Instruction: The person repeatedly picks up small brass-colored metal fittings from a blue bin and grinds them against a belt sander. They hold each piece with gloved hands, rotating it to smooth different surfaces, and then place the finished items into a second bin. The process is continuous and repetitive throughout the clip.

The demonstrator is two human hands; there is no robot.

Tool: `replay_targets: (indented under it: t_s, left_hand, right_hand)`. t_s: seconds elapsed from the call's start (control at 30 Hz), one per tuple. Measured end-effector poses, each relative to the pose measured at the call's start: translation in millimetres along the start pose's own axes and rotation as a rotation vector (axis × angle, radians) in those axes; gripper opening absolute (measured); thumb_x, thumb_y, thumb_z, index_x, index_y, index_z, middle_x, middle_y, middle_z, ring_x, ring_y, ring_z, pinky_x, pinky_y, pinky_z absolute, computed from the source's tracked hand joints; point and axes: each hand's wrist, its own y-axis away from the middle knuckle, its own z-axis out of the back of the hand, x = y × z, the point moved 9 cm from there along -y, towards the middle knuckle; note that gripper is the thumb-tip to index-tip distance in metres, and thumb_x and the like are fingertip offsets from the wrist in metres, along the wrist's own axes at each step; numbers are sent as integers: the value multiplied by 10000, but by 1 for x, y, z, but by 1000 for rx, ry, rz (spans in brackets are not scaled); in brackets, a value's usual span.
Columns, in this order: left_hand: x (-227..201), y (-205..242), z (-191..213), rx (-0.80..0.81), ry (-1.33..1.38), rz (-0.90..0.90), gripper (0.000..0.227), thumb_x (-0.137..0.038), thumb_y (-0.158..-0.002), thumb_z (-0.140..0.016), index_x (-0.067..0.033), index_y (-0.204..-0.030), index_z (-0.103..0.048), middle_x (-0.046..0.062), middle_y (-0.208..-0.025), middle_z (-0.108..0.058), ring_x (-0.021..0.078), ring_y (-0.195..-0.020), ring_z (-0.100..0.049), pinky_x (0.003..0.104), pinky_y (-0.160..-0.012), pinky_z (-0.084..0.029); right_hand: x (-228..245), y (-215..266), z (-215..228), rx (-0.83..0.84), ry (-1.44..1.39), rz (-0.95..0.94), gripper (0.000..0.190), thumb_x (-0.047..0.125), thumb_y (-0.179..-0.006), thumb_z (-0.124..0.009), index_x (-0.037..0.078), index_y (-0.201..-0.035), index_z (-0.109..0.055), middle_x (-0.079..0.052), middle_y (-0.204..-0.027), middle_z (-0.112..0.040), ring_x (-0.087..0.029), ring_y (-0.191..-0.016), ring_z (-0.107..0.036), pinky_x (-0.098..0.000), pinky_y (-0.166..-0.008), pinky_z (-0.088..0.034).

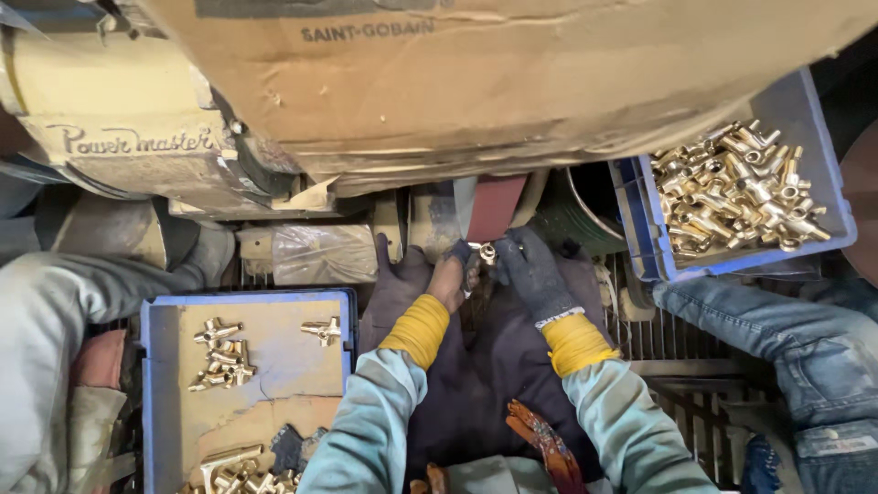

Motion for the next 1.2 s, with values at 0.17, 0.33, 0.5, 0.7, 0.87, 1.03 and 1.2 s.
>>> replay_targets:
  t_s: [0.17,0.33,0.5,0.7,0.87,1.03,1.2]
  left_hand:
    - [-44,88,-14,147,-400,-398,210,-239,-1008,-625,-64,-1125,-622,7,-957,-622,73,-819,-565,238,-707,-469]
    - [-79,167,-33,233,-770,-756,263,-109,-1005,-643,-31,-1248,-577,45,-1103,-671,119,-1028,-618,259,-928,-511]
    - [-83,135,-16,221,-685,-675,251,-147,-1095,-515,-42,-1302,-609,35,-1188,-655,118,-1089,-583,250,-961,-478]
    - [-68,44,23,69,-508,-395,484,3,-896,-412,-75,-1351,-555,64,-946,-658,143,-748,-576,268,-624,-460]
    - [-64,33,31,21,-581,-503,384,-4,-971,-470,-27,-1347,-541,70,-1003,-601,102,-789,-541,252,-669,-453]
    - [-65,43,20,-18,-636,-597,487,31,-912,-454,-51,-1392,-477,83,-1056,-610,111,-846,-562,259,-726,-487]
    - [-42,26,26,-81,-451,-384,534,26,-892,-418,-3,-1425,-389,78,-986,-590,124,-739,-578,285,-572,-499]
  right_hand:
    - [30,66,-4,174,111,238,250,212,-1027,-581,3,-1161,-616,-78,-831,-637,-152,-672,-592,-302,-645,-511]
    - [26,96,-12,255,-219,148,287,237,-1036,-554,12,-1199,-628,-71,-879,-657,-157,-728,-628,-318,-705,-548]
    - [1,62,-21,213,-364,85,328,262,-1046,-528,21,-1237,-640,-65,-926,-677,-162,-784,-663,-333,-765,-585]
    - [-51,4,-14,3,-353,-10,284,261,-1062,-504,7,-1089,-629,-71,-910,-693,-179,-775,-682,-351,-744,-602]
    - [-91,-23,-24,49,-543,20,225,261,-1065,-537,51,-1027,-607,-37,-882,-647,-136,-765,-631,-330,-727,-577]
    - [-45,-19,-21,-50,261,420,175,209,-1013,-590,53,-1048,-660,-6,-804,-580,-125,-694,-538,-327,-631,-475]
    - [-72,-26,-35,30,-458,-162,364,309,-1091,-473,42,-1033,-713,38,-704,-468,-77,-586,-398,-259,-525,-344]
